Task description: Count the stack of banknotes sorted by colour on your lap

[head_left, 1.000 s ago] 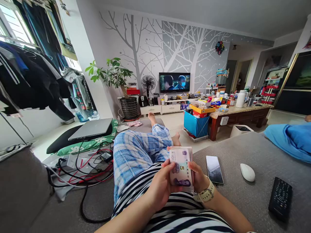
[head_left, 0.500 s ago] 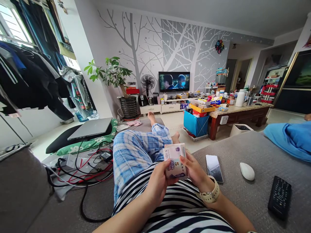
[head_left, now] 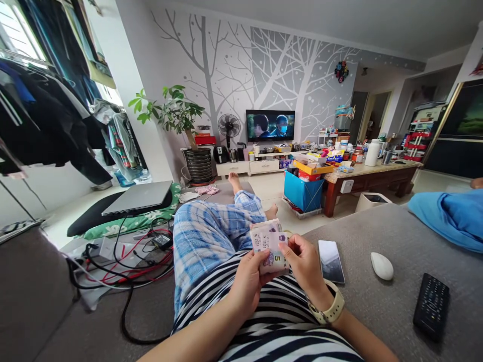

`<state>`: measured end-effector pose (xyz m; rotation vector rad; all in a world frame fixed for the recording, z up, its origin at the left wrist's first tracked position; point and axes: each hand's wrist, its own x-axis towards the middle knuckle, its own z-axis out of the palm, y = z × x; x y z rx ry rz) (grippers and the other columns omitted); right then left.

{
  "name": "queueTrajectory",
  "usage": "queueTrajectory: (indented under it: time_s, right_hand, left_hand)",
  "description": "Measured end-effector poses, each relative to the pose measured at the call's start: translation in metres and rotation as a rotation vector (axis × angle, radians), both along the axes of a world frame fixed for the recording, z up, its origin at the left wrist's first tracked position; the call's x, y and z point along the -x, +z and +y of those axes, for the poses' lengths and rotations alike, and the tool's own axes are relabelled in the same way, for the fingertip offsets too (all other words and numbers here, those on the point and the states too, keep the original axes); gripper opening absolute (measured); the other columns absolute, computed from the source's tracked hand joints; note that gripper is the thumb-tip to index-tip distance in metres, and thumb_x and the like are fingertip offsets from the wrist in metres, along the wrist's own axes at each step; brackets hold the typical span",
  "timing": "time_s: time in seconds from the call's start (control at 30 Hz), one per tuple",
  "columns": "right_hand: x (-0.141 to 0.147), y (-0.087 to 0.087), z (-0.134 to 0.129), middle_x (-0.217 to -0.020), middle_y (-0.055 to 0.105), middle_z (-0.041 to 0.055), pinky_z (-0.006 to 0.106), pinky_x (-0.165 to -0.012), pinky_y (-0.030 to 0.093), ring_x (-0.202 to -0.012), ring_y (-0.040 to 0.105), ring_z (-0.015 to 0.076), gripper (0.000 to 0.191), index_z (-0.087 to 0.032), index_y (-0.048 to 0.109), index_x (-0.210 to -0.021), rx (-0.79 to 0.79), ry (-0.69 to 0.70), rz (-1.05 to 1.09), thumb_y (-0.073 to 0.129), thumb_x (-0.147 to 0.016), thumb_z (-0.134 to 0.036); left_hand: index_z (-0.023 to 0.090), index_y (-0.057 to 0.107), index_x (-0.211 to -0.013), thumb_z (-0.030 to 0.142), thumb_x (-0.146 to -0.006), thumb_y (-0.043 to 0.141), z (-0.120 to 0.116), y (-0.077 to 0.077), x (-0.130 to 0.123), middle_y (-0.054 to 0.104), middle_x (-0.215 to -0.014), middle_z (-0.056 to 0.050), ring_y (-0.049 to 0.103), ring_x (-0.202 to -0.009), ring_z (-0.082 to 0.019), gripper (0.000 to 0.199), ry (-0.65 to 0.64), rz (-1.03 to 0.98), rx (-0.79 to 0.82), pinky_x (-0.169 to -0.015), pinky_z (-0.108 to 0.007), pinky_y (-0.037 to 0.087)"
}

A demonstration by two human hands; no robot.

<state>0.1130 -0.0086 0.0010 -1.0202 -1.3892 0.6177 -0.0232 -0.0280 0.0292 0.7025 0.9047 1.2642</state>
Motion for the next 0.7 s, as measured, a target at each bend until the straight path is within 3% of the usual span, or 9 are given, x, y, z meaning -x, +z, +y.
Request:
queueTrajectory:
  time_s: [0.23,0.43,0.7]
  right_hand:
    - [0.002,0.002,-0.002,-0.06,0.052,-0.0031,0.025,-0.055,0.034,-0.056,0.046,0.0132,0.034,-0.02,0.052,-0.067,-0.045,-0.033,-0.009,0.06,-0.091,-0.042]
    - [0.004,0.0,-0.007,-0.058,0.05,-0.0037,0.025,-0.053,0.034,-0.054,0.043,0.0128,0.033,-0.02,0.053,-0.068,-0.12,-0.017,0.023,0.059,-0.093,-0.042]
    - [0.006,-0.003,-0.01,-0.07,0.065,0.0015,0.026,-0.059,0.044,-0.062,0.056,0.0157,0.022,-0.018,0.066,-0.085,-0.178,0.009,0.017,0.058,-0.095,-0.036]
  left_hand:
    - [0.008,0.068,-0.102,0.025,-0.09,0.055,0.002,0.002,-0.001,0.077,-0.088,-0.013,0.072,-0.068,-0.02,0.024,0.061,-0.056,0.1,-0.056,-0.031,0.06]
    - [0.007,0.065,-0.11,0.025,-0.091,0.053,0.003,0.007,0.0,0.078,-0.095,-0.014,0.074,-0.072,-0.022,0.029,0.043,-0.108,0.121,-0.066,-0.036,0.063]
    - [0.009,0.069,-0.098,0.021,-0.091,0.048,0.002,0.003,0.0,0.078,-0.089,-0.012,0.071,-0.069,-0.018,0.025,0.034,-0.065,0.106,-0.058,-0.029,0.06]
